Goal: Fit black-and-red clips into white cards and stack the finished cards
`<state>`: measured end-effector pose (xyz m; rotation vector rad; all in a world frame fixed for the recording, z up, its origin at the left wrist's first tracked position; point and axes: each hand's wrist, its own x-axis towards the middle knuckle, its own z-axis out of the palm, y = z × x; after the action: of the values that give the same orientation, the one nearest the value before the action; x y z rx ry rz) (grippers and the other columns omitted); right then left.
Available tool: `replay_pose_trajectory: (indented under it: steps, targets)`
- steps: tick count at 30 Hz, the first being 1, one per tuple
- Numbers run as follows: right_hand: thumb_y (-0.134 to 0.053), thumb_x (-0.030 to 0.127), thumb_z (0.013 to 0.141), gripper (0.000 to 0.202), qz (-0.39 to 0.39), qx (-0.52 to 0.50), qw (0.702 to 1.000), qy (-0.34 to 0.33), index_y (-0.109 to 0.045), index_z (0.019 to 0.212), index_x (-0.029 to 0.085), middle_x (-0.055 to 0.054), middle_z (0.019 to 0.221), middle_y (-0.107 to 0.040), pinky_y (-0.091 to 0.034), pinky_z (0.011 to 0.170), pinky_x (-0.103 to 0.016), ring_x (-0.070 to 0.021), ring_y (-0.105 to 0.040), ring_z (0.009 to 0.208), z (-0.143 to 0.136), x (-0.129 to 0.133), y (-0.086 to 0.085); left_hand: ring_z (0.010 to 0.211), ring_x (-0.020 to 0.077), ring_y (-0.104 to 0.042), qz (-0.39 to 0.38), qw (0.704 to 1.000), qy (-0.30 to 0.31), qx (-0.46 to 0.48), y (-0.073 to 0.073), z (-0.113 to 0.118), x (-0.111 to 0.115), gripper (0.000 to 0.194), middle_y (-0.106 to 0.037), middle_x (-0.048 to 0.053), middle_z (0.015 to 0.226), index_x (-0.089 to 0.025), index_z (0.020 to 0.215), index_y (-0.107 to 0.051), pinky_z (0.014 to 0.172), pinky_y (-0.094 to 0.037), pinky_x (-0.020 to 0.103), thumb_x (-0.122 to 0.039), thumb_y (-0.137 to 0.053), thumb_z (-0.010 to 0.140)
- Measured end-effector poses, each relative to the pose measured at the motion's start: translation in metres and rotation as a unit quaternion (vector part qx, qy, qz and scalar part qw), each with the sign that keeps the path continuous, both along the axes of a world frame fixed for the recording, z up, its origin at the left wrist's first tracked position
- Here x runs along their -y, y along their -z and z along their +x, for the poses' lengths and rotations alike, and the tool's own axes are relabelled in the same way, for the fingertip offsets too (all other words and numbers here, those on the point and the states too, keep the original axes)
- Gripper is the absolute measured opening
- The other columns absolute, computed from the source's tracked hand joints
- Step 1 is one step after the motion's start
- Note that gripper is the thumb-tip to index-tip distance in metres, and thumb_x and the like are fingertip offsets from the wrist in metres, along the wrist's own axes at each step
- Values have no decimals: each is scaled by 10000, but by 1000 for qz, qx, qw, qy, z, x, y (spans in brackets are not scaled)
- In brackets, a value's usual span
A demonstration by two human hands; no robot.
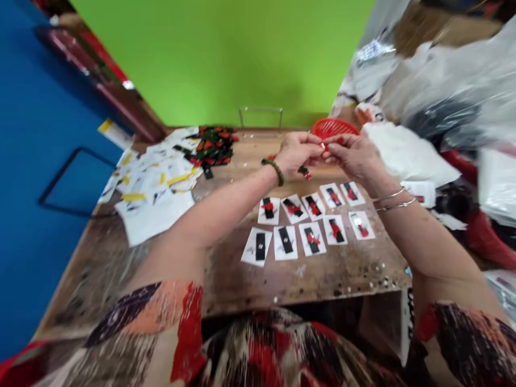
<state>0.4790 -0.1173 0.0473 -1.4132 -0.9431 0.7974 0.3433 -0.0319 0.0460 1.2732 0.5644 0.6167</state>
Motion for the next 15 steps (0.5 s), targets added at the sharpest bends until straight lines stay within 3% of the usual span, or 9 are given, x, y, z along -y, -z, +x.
replay_pose_trajectory:
  steps: [4, 9, 12, 15]
  targets:
    - [-692, 239, 857, 184, -34, 16, 998, -49, -685, 1018, 150, -13, 716, -685, -571, 607, -227, -101, -647, 608, -57, 40, 6, 552, 77, -636, -41, 998, -4, -42, 0, -64, 27, 208, -653, -10, 661, -116, 893, -619, 667, -572, 257, -59, -747, 739]
    - [-703, 300, 819, 192, -115, 102, 984, -95, -701, 947, 158, 5, 656, -646, -408, 430, -206, -68, -491, 462, -113, 96, 26, 485, 76, -590, -79, 991, 12, -108, 16, -151, 56, 123, -645, 9, 621, -106, 834, -636, 533, -518, 217, -78, -730, 760]
    - [-670, 305, 819, 160, -151, 139, 972, -118, -696, 893, 166, 18, 630, -620, -383, 461, -225, -74, -470, 470, -132, 111, 45, 483, 83, -587, -84, 985, 28, -149, 29, -190, 66, 112, -652, 15, 617, -114, 823, -648, 512, -509, 218, -106, -740, 760]
    - [-698, 255, 771, 97, -132, 217, 961, -113, -668, 819, 175, 19, 675, -626, -416, 571, -243, -102, -529, 586, -143, 113, 60, 471, 83, -570, -68, 980, 44, -179, 38, -212, 74, 118, -663, 20, 626, -139, 803, -646, 484, -478, 213, -124, -750, 749]
